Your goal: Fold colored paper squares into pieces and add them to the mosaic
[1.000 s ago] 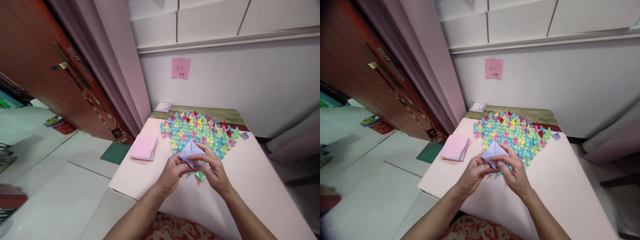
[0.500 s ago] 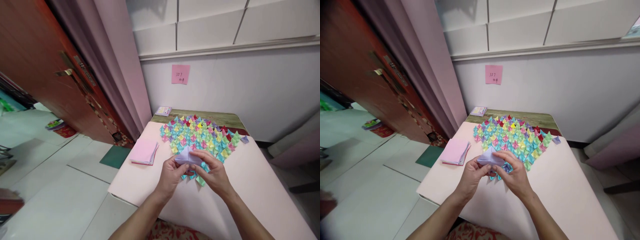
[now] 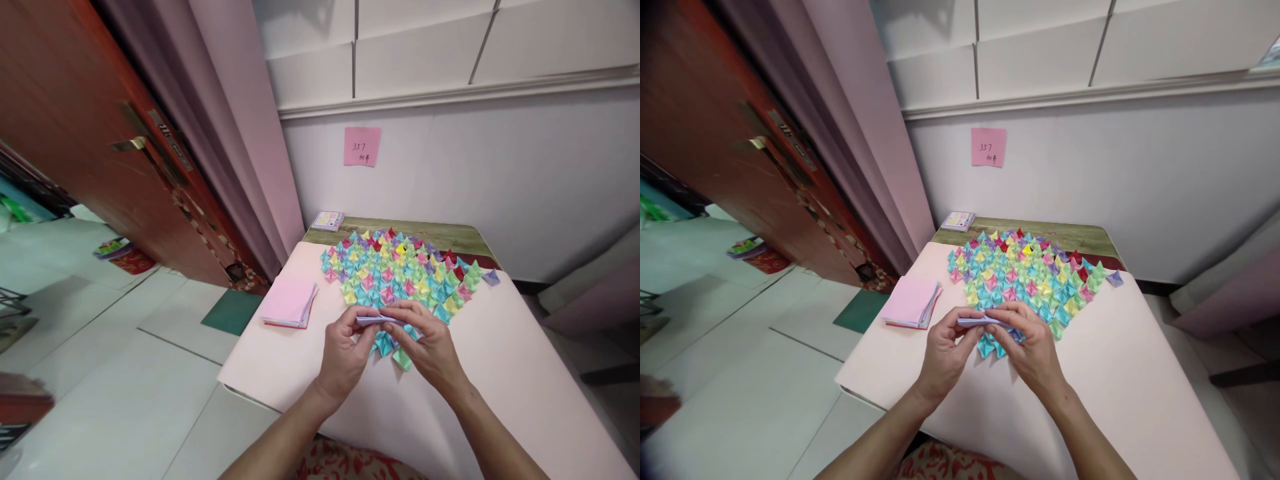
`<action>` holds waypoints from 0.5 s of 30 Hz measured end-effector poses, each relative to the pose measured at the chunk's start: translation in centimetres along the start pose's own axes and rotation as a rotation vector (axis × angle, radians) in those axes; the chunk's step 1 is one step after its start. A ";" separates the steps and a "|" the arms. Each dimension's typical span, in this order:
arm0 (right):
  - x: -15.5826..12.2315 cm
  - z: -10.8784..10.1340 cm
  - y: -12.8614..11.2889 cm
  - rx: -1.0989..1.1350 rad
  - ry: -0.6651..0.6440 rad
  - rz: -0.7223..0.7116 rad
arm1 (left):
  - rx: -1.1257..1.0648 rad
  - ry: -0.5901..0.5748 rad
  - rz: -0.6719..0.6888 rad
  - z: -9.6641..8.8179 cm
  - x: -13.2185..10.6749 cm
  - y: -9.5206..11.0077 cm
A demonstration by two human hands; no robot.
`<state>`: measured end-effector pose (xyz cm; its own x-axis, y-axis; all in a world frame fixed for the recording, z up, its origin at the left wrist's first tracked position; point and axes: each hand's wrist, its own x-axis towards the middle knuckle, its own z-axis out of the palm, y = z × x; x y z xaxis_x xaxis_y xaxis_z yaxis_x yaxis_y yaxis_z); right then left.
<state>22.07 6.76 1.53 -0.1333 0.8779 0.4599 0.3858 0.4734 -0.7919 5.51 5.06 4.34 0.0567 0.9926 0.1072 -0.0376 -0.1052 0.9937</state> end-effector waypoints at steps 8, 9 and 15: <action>0.0 0.1 -0.2 -0.016 -0.017 0.020 | -0.020 0.045 -0.021 -0.6 0.9 -2.1; 0.0 0.0 -0.2 0.000 -0.028 0.027 | -0.053 0.034 -0.046 -0.7 1.0 -2.3; 0.2 0.4 0.1 0.025 -0.008 0.117 | -0.285 -0.046 -0.307 -0.7 0.8 -2.5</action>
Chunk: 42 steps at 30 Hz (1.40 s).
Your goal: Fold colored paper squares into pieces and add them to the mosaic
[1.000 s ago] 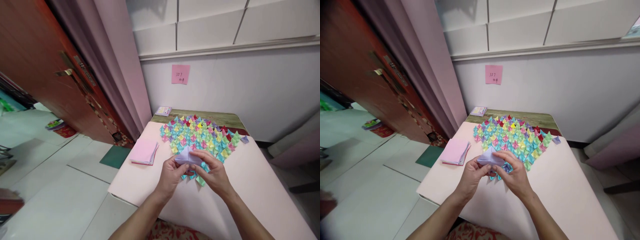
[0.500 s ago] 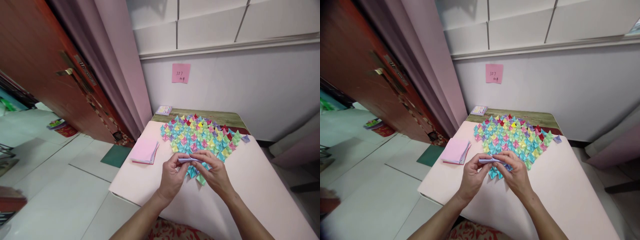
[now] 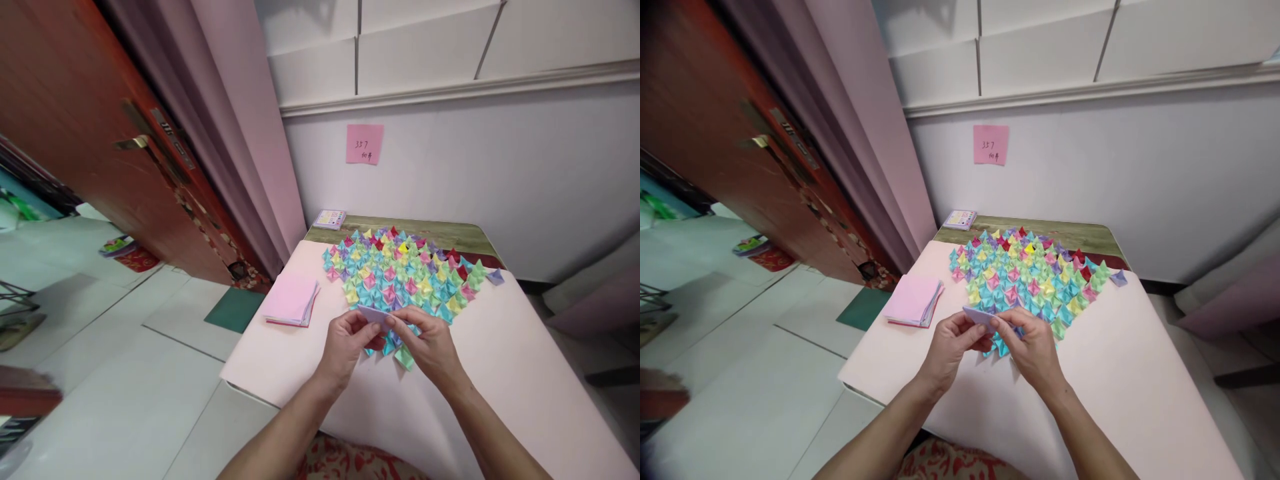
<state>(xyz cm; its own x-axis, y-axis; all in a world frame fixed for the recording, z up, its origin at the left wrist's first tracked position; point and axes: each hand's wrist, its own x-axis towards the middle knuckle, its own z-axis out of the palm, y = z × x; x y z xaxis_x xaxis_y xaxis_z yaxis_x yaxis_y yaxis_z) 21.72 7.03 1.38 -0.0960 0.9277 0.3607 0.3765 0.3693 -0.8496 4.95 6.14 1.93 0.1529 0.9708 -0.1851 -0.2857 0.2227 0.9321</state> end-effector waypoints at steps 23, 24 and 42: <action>-1.8 0.8 -0.8 -0.470 0.302 -0.320 | 0.243 0.111 0.191 0.5 0.0 -0.3; -1.8 0.8 -0.9 -0.420 0.291 -0.280 | 0.277 0.110 0.210 0.4 -0.1 -0.3; -1.8 0.6 -0.5 -0.559 0.302 -0.544 | 0.145 0.089 0.183 0.2 0.4 -0.7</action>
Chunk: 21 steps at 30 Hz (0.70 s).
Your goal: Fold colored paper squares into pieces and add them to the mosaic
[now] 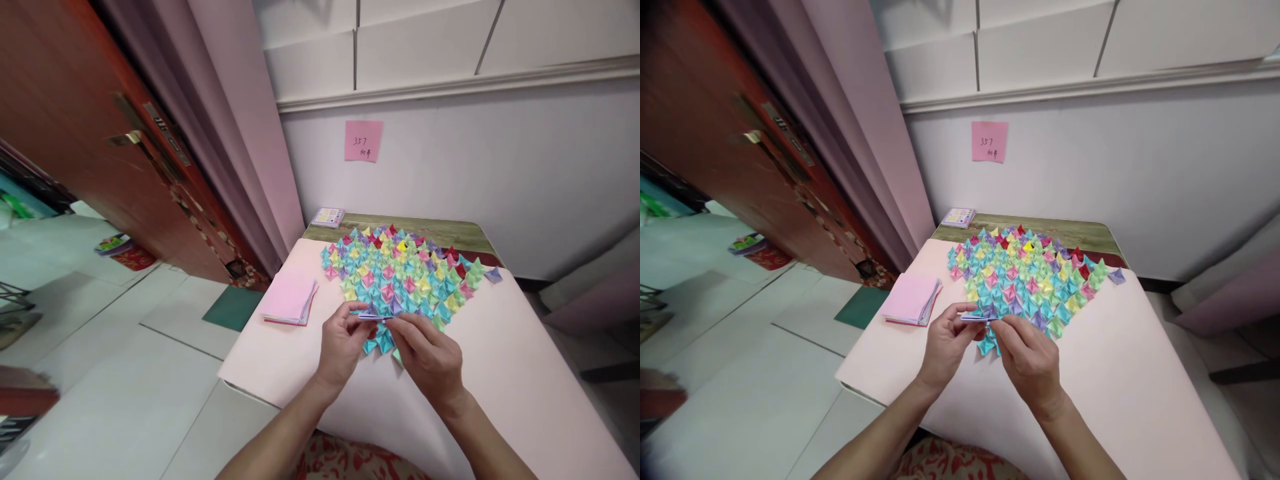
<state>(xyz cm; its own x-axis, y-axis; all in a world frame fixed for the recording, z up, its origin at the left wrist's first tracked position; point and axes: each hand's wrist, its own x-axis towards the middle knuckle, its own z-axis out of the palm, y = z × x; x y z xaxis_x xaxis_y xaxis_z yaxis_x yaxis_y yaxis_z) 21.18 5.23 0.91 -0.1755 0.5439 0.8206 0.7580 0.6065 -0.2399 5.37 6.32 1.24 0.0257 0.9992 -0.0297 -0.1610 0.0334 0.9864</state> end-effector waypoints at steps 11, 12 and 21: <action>0.6 -0.1 -0.4 0.331 -0.182 0.485 | 0.513 0.028 0.421 -0.8 -0.5 -0.4; 0.7 -0.2 -0.4 0.367 -0.203 0.518 | 0.543 0.028 0.448 -0.9 -0.5 -0.5; 1.0 -0.5 0.5 0.541 -0.345 0.562 | 0.608 -0.064 0.433 -0.8 -0.7 -0.6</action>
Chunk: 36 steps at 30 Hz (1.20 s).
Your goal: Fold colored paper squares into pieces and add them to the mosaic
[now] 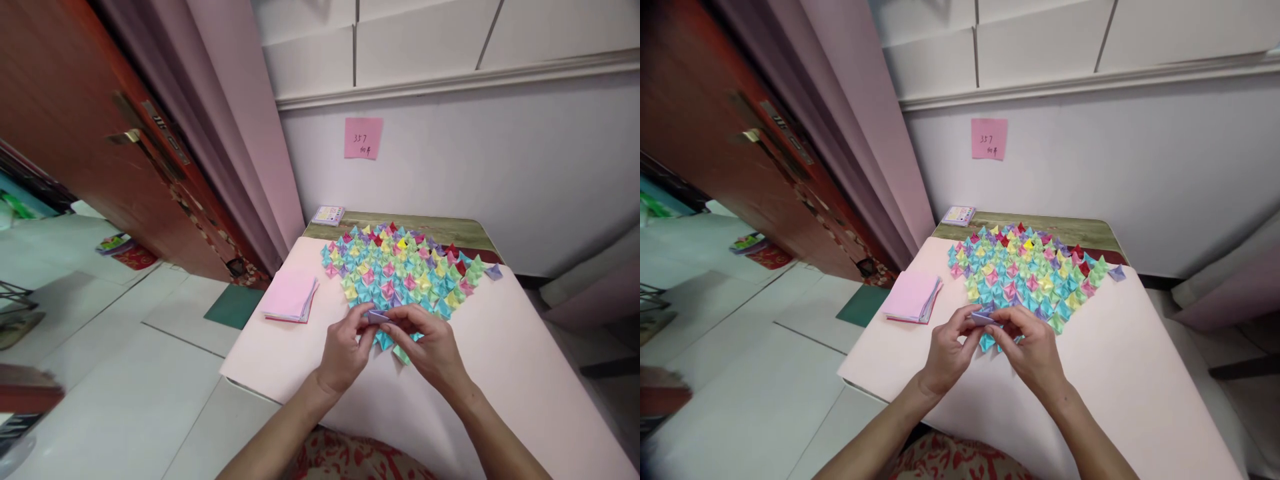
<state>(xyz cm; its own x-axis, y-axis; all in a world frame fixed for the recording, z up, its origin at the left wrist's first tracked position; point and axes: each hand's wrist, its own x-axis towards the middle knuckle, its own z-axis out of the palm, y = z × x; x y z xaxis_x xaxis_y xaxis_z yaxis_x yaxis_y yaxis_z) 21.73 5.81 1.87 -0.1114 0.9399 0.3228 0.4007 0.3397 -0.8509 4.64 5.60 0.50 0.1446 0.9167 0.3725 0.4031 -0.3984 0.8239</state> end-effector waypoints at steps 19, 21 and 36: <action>0.2 -2.3 -0.8 -0.195 -0.091 -0.368 | 0.298 -0.132 0.440 -0.5 -0.5 0.2; 0.0 -2.3 -0.9 -0.249 -0.065 -0.417 | 0.286 -0.105 0.425 -0.4 -0.5 0.4; -1.2 -0.8 0.0 -0.374 -0.006 -0.375 | 0.373 0.037 0.369 -0.1 -0.4 0.3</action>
<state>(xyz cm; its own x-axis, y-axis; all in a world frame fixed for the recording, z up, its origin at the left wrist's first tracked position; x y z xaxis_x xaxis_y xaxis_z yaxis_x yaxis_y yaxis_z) 22.58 4.69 1.80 -0.3146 0.7567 0.5731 0.6291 0.6183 -0.4711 4.57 5.08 0.62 0.3088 0.7130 0.6295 0.6264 -0.6505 0.4295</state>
